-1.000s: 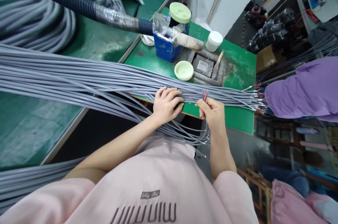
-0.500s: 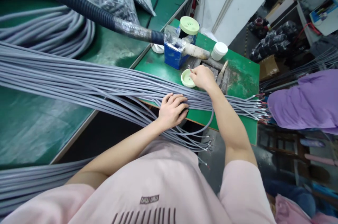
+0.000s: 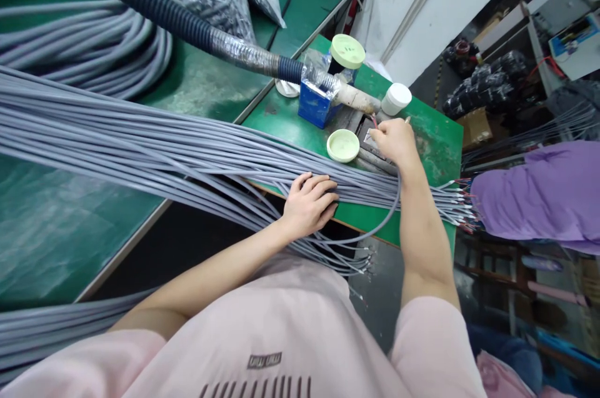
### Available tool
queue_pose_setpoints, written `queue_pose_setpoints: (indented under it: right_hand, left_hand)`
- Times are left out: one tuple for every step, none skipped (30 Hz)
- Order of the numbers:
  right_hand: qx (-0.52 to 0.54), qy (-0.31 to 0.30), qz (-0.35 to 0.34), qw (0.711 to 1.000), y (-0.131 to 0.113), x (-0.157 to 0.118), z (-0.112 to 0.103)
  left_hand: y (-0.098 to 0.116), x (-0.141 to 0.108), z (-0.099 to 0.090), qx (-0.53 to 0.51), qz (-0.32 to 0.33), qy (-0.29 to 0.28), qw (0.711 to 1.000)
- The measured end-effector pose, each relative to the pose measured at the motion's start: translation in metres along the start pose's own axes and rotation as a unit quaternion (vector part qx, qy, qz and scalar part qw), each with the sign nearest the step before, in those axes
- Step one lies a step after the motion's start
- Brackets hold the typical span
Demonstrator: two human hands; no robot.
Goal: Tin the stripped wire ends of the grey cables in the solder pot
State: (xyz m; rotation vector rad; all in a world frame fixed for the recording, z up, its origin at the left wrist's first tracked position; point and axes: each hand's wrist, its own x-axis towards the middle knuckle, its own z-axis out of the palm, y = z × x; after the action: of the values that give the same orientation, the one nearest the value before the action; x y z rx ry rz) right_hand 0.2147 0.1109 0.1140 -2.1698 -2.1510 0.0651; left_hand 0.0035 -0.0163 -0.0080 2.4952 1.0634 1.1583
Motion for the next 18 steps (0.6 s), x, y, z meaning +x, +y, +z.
queue_pose_setpoints:
  right_hand:
    - [-0.003,0.003,0.019,1.000,0.010,0.003,0.002]
    - [-0.007,0.002,0.035,0.999,0.018,0.007,0.006]
    - [-0.013,0.000,0.048,0.999,0.025,0.010,0.011]
    - [-0.019,-0.003,0.060,0.998,0.032,0.014,0.017]
    - [-0.023,-0.005,0.072,0.997,0.036,0.017,0.022]
    - [-0.027,-0.009,0.082,0.996,0.040,0.019,0.027]
    - [-0.031,-0.013,0.092,0.995,0.044,0.022,0.032]
    - [-0.034,-0.017,0.101,0.994,0.046,0.024,0.036]
    - [-0.037,-0.021,0.107,0.993,0.048,0.026,0.040]
    - [-0.041,-0.024,0.110,0.993,0.050,0.027,0.043]
    - [-0.045,-0.028,0.110,0.993,0.052,0.029,0.045]
    - [-0.051,-0.031,0.108,0.992,0.054,0.030,0.047]
    - [-0.056,-0.033,0.106,0.992,0.055,0.031,0.049]
    - [-0.060,-0.037,0.106,0.992,0.056,0.032,0.051]
    - [-0.062,-0.041,0.108,0.991,0.057,0.033,0.052]
    - [-0.064,-0.045,0.110,0.991,0.058,0.034,0.053]
    - [-0.065,-0.049,0.112,0.990,0.059,0.035,0.055]
    - [-0.066,-0.052,0.114,0.990,0.059,0.035,0.056]
  left_hand:
    - [0.000,0.000,0.000,0.000,0.000,0.001,1.000]
    - [0.000,0.000,0.000,0.001,0.000,0.002,1.000]
    - [0.000,0.000,0.001,0.001,0.000,0.003,1.000]
    - [0.000,0.000,0.001,0.002,0.000,0.005,1.000]
    - [0.000,0.000,0.001,0.003,0.000,0.006,1.000]
    - [0.000,-0.001,0.001,0.004,0.001,0.007,1.000]
    - [0.000,-0.001,0.001,0.005,0.001,0.008,1.000]
    - [0.000,-0.001,0.001,0.006,0.002,0.008,1.000]
    - [0.000,-0.001,0.001,0.005,0.002,0.008,1.000]
    - [0.000,-0.001,0.001,0.005,0.001,0.008,1.000]
    - [0.000,-0.001,0.001,0.004,0.000,0.009,1.000]
    - [0.000,-0.001,0.001,0.003,-0.001,0.009,1.000]
    - [0.000,-0.001,0.001,0.003,-0.002,0.009,1.000]
    - [0.000,-0.001,0.001,0.004,-0.002,0.008,1.000]
    - [0.000,-0.001,0.001,0.004,-0.002,0.008,1.000]
    - [0.000,-0.001,0.001,0.005,-0.002,0.008,1.000]
    - [0.000,-0.001,0.001,0.005,-0.003,0.008,1.000]
    - [0.000,-0.001,0.001,0.005,-0.003,0.008,1.000]
